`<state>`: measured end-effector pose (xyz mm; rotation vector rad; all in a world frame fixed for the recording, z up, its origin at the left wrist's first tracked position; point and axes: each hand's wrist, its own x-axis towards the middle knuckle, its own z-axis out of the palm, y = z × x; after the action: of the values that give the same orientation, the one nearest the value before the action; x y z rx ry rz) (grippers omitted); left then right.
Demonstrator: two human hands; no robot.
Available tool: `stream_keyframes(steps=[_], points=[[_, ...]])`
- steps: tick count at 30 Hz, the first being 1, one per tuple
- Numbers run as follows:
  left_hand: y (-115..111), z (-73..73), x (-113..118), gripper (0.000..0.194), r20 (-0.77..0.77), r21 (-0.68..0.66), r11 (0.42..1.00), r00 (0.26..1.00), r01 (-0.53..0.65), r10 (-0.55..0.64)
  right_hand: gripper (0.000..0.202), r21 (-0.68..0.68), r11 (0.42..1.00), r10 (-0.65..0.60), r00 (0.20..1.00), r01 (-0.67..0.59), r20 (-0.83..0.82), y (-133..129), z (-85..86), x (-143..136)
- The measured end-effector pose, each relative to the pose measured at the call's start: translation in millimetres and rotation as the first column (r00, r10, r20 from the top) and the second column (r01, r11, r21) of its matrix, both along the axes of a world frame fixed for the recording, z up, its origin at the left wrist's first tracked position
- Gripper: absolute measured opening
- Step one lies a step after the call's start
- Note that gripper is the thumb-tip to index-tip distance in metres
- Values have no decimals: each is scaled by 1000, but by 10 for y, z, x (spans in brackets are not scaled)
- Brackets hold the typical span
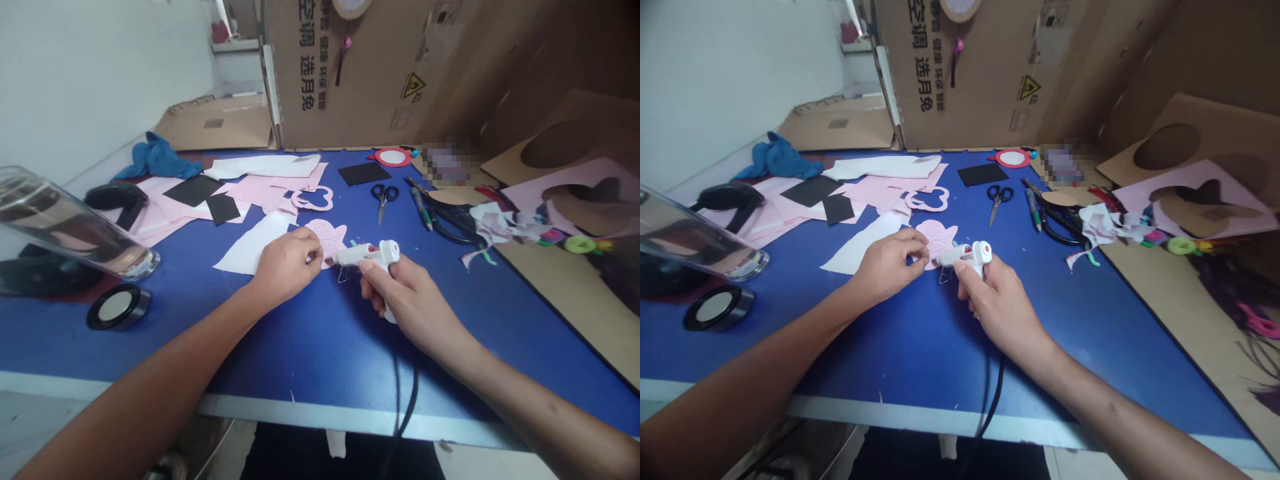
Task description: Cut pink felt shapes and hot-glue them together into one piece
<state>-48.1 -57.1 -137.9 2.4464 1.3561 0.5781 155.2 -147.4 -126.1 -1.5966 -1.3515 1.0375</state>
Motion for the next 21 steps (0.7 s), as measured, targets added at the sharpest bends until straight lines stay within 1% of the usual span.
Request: stream_keyframes(steps=[15, 21], points=[[2, -18, -3, 20, 4, 13, 1000, 1000, 1, -1, 40, -18, 999, -32, 999, 32, -26, -7, 13, -24], [5, -11, -8, 19, -2, -1, 1000, 1000, 3, -3, 40, -2, 1000, -21, 999, 21, -30, -14, 33, -20]])
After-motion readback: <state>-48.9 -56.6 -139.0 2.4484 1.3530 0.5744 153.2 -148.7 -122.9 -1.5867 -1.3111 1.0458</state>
